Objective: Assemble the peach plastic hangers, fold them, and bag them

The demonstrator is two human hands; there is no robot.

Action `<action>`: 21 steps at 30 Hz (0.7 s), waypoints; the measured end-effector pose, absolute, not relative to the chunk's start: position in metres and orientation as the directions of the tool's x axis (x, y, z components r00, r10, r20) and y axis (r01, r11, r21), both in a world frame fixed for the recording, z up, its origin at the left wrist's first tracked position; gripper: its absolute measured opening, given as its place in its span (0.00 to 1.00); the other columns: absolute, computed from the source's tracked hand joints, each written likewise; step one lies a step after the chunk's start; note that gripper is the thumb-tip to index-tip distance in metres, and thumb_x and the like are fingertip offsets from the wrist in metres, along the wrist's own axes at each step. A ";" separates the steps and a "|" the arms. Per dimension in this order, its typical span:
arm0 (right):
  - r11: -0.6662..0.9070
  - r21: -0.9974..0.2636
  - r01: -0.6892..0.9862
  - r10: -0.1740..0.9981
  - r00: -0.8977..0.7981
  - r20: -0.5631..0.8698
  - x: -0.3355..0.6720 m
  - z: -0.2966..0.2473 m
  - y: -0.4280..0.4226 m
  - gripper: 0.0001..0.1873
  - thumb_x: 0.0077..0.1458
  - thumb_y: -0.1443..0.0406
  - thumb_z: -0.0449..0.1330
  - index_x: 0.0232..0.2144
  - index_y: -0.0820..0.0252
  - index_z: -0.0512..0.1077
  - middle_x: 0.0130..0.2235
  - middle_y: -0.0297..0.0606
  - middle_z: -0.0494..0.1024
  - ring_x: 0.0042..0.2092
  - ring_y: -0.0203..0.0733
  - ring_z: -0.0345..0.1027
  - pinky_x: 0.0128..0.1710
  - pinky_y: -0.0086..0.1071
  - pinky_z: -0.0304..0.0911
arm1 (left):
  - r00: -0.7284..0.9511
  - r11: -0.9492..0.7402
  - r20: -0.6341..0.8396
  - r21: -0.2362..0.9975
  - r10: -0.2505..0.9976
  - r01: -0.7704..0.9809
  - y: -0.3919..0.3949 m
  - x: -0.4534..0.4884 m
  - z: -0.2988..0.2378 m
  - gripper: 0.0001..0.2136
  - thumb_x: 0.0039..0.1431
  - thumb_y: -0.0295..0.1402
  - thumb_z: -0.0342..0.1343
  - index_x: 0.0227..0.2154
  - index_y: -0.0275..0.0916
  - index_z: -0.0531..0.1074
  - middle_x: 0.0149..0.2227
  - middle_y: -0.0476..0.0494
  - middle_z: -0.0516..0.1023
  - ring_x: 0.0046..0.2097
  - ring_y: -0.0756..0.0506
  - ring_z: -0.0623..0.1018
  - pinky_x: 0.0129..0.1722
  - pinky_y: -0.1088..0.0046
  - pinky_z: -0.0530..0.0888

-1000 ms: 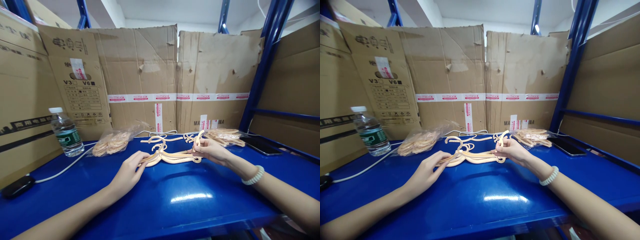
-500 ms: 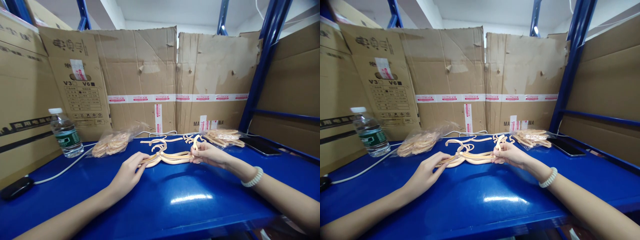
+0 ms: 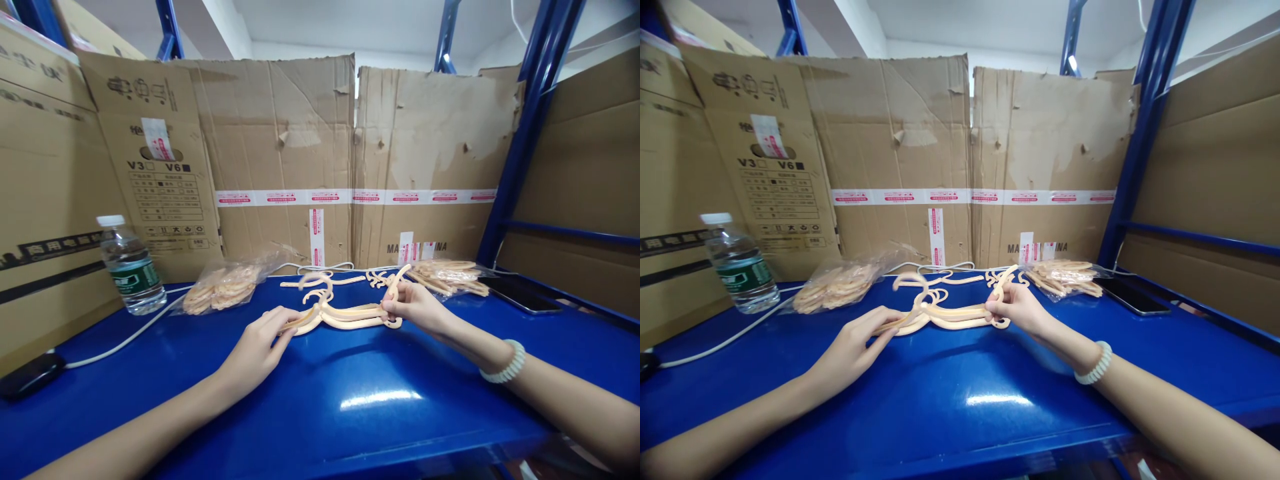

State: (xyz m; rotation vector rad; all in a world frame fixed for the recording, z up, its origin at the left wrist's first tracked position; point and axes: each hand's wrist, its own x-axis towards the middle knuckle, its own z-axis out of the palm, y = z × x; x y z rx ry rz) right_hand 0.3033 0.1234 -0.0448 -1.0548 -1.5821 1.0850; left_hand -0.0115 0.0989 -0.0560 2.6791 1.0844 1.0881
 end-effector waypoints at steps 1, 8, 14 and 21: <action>0.255 -0.954 0.156 0.955 -0.196 0.223 0.303 -0.045 0.124 0.22 0.37 0.52 0.70 0.23 0.60 0.66 0.21 0.35 0.76 0.24 0.36 0.68 0.28 0.32 0.62 | 0.509 -0.752 0.587 0.296 0.629 0.588 0.098 -0.011 -0.055 0.10 0.64 0.30 0.46 0.44 0.39 0.70 0.42 0.41 0.76 0.44 0.43 0.76 0.43 0.66 0.73; 0.314 -0.949 0.022 0.935 -0.181 0.305 0.302 -0.044 0.122 0.19 0.42 0.53 0.69 0.28 0.61 0.71 0.26 0.34 0.75 0.26 0.34 0.66 0.30 0.31 0.63 | 0.434 -0.669 0.524 0.441 0.733 0.598 0.098 -0.009 -0.053 0.09 0.63 0.33 0.48 0.42 0.40 0.71 0.40 0.45 0.77 0.40 0.45 0.76 0.40 0.69 0.73; 0.255 -0.952 -0.172 0.954 -0.113 0.276 0.312 -0.032 0.124 0.17 0.43 0.54 0.69 0.31 0.60 0.78 0.32 0.37 0.76 0.34 0.36 0.67 0.37 0.32 0.64 | 0.363 -0.616 0.517 0.492 0.775 0.615 0.106 -0.014 -0.049 0.09 0.61 0.37 0.51 0.39 0.39 0.71 0.35 0.48 0.76 0.34 0.47 0.76 0.35 0.72 0.71; 0.272 -0.954 0.129 0.950 -0.194 0.245 0.346 -0.016 0.132 0.17 0.36 0.57 0.72 0.29 0.61 0.79 0.26 0.37 0.78 0.29 0.37 0.68 0.37 0.35 0.66 | 0.463 -0.708 0.628 0.208 0.626 0.675 0.109 -0.027 -0.036 0.08 0.63 0.35 0.49 0.35 0.39 0.72 0.34 0.45 0.74 0.37 0.46 0.73 0.37 0.71 0.69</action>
